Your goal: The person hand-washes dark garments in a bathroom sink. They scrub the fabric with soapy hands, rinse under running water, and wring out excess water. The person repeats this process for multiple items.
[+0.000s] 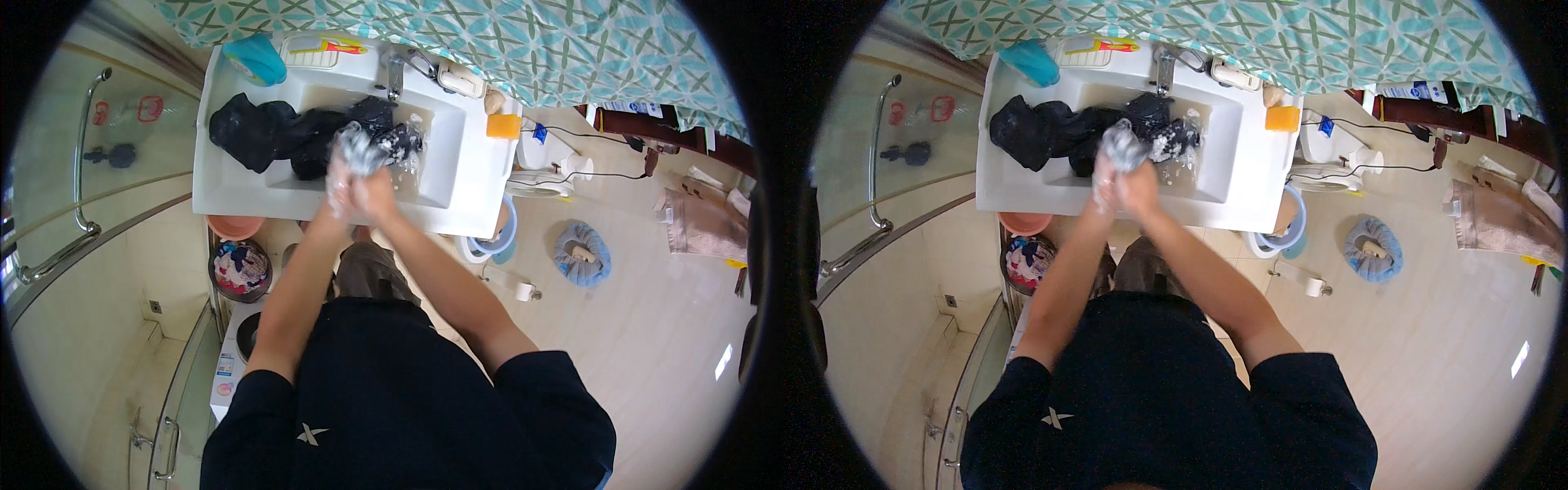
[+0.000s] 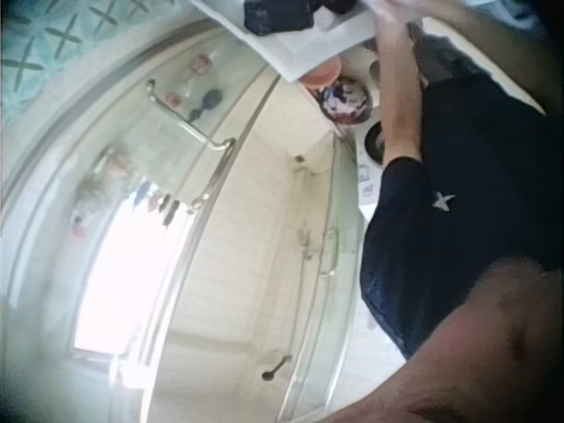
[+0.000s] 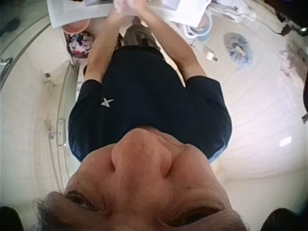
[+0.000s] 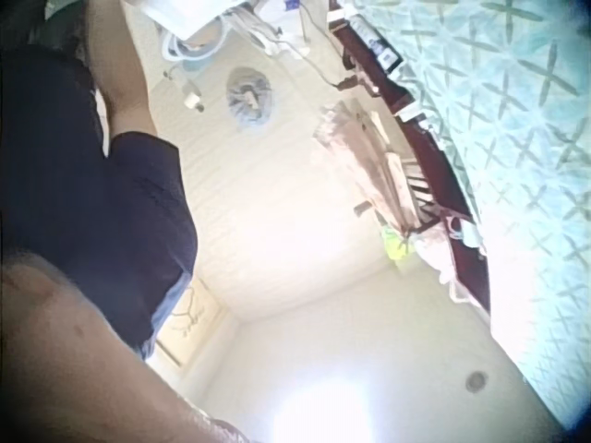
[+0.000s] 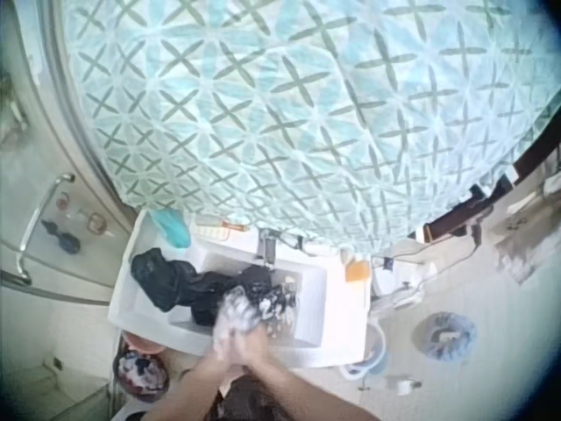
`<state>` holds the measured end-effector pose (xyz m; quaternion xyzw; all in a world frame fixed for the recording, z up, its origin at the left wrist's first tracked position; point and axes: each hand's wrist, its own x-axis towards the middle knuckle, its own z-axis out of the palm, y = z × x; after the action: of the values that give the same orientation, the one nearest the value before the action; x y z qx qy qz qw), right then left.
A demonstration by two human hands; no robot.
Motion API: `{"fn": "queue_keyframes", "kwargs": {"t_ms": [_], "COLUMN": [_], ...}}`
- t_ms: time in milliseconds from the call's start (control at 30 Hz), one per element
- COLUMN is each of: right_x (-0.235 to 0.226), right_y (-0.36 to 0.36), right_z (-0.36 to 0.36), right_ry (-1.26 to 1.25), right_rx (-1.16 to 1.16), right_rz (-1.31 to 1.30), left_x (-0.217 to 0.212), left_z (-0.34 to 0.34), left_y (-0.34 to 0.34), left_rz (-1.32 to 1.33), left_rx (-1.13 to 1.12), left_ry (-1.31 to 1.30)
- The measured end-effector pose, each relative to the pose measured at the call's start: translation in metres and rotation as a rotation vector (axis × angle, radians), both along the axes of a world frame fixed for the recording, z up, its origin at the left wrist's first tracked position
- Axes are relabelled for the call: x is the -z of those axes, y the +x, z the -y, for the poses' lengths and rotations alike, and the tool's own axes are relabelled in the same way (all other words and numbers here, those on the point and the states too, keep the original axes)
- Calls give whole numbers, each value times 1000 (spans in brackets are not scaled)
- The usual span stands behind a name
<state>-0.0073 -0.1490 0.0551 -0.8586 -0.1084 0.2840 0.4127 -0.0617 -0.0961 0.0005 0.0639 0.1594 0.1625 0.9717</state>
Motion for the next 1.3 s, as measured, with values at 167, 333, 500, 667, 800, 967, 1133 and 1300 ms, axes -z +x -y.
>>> {"fn": "queue_keyframes", "kwargs": {"t_ms": [167,333,500,667,800,967,1133,1300], "right_x": [9,-7,0,0,-2,-9,8,31], "right_y": [11,-23,3,-1,9,-1,-6,26], "right_z": [-3,-6,0,-2,-9,-11,-7,-6], "right_ry": [104,336,117,105,111,30,129,19], "right_rx": [399,1,215,114,241,124,-41,229], "right_rz": [-65,263,-115,62,-63,41,121,-26], "left_x": [-7,-20,-26,-18,-15,-3,18,-7], "left_z": [2,-1,-2,1,-6,-4,-9,-17], "left_y": [0,3,-1,-6,-4,0,-3,-10], "left_rz": [-304,169,-210,-153,-132,-243,-61,-225], "left_rx": [249,151,43,74,52,164,-112,200], "left_ry": [-192,-195,26,-9,136,23,416,-228]}}
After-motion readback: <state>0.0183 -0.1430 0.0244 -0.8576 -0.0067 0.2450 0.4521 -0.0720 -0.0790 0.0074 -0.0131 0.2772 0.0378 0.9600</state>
